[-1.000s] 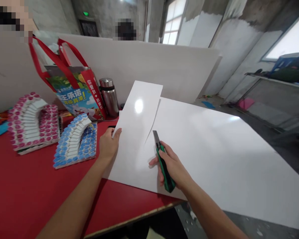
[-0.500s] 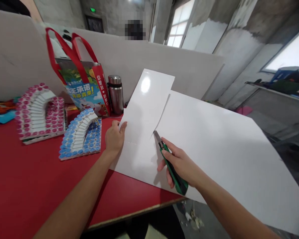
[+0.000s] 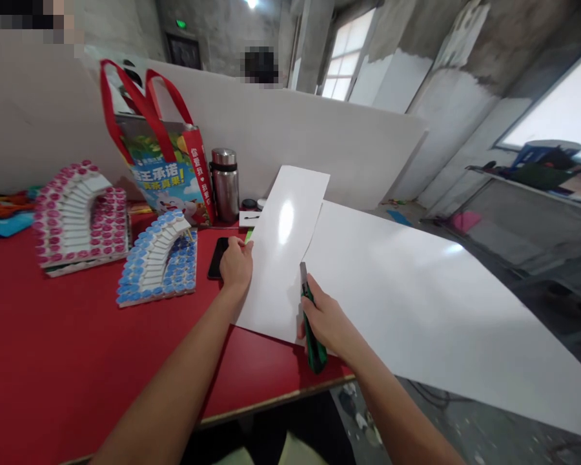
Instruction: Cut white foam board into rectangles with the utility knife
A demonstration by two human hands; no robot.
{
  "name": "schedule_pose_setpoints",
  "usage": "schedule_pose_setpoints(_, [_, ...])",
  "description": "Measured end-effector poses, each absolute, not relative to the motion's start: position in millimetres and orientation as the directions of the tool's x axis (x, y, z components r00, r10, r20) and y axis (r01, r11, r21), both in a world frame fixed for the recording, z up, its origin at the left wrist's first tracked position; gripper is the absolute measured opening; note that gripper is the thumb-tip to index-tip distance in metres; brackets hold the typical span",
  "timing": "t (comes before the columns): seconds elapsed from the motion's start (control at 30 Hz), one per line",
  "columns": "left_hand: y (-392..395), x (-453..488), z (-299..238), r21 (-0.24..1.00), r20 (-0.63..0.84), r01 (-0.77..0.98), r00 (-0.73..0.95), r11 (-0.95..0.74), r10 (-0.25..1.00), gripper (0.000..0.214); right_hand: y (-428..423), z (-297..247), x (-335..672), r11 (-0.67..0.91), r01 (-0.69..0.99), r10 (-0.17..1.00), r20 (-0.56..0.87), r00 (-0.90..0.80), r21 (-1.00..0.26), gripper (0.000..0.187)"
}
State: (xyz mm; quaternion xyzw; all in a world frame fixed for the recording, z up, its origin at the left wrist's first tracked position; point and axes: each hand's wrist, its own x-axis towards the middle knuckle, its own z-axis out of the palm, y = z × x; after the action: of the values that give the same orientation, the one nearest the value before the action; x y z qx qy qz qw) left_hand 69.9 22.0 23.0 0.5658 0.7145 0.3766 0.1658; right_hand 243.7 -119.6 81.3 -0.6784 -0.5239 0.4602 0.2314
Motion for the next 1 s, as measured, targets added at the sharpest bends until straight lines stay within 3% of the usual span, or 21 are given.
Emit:
schedule_pose_setpoints(0.13, [9, 77, 19, 0.747, 0.156, 0.661, -0.275, 0.068, 0.949, 0.013, -110, 75, 242, -0.341, 0.610, 0.925, -0.370, 0.083, -0.715, 0.062])
schedule_pose_setpoints(0.3, [-1, 89, 20, 0.782, 0.126, 0.620, -0.259, 0.065, 0.958, 0.020, -110, 81, 247, -0.258, 0.802, 0.957, -0.254, 0.138, -0.539, 0.060])
schedule_pose_setpoints(0.43, [-4, 102, 22, 0.798, 0.143, 0.602, -0.256, 0.042, 0.956, 0.025, -119, 95, 251, -0.269, 0.855, 0.947, -0.285, 0.149, -0.443, 0.064])
schedule_pose_setpoints(0.8, [2, 98, 23, 0.801, 0.158, 0.597, -0.271, 0.037, 0.949, 0.034, -131, 93, 246, -0.262, 0.875, 0.948, -0.280, 0.153, -0.408, 0.067])
schedule_pose_setpoints(1.0, [3, 99, 13, 0.762, 0.203, 0.647, -0.183, -0.037, 0.962, 0.038, -127, 80, 244, -0.265, 0.878, 0.943, -0.296, 0.150, -0.398, 0.068])
